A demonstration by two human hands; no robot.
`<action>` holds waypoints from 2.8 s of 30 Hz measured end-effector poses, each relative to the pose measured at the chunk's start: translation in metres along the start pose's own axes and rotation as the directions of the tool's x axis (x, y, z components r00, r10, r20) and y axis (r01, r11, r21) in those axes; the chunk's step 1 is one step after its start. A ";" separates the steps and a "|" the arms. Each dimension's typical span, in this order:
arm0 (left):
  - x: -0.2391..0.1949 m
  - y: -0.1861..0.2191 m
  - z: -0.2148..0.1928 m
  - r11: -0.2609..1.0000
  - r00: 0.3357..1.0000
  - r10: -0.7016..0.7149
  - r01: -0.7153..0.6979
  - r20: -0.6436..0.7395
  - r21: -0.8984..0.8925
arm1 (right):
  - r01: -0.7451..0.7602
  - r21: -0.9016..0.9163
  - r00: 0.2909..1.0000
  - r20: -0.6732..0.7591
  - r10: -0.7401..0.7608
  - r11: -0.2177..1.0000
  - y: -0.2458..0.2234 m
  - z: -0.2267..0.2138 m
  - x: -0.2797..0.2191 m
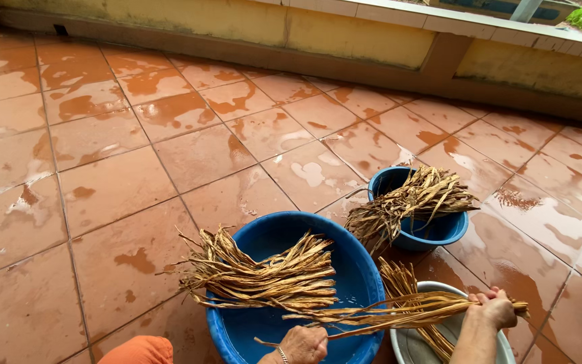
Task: The person sits on a tiled floor and processes bundles of dried plant stalks. They pull the stalks apart by hand, separating them into smaller pieces, and place the processed material into a blue basin and a metal bowl.
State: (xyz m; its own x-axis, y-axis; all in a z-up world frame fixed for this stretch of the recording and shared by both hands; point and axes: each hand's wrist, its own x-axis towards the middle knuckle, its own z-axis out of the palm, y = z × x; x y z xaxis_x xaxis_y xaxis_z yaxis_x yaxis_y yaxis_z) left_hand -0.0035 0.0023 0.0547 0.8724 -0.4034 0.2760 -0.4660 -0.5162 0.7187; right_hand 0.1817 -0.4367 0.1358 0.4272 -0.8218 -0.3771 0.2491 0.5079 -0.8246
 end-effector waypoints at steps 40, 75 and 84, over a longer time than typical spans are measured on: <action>0.009 -0.137 0.001 0.822 0.869 -0.493 0.482 -0.045 0.305 | -0.136 -0.244 0.735 0.625 0.263 0.960 0.186 -0.058 -0.211; 0.033 -0.152 0.044 0.791 0.836 -0.531 0.547 -0.136 0.274 | -0.455 -0.520 0.616 0.402 0.677 0.723 0.262 -0.126 -0.200; -0.002 -0.047 0.055 0.648 0.755 -0.640 0.630 0.143 -0.427 | -0.339 -0.343 0.679 0.555 0.480 0.876 0.204 -0.084 -0.212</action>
State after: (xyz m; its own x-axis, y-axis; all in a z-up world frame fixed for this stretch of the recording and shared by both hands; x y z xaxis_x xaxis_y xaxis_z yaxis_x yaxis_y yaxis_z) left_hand 0.0083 -0.0137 -0.0145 0.9359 -0.0818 -0.3427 0.3108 -0.2663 0.9124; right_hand 0.0689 -0.1801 0.0118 0.8921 -0.1710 -0.4183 -0.2248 0.6351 -0.7390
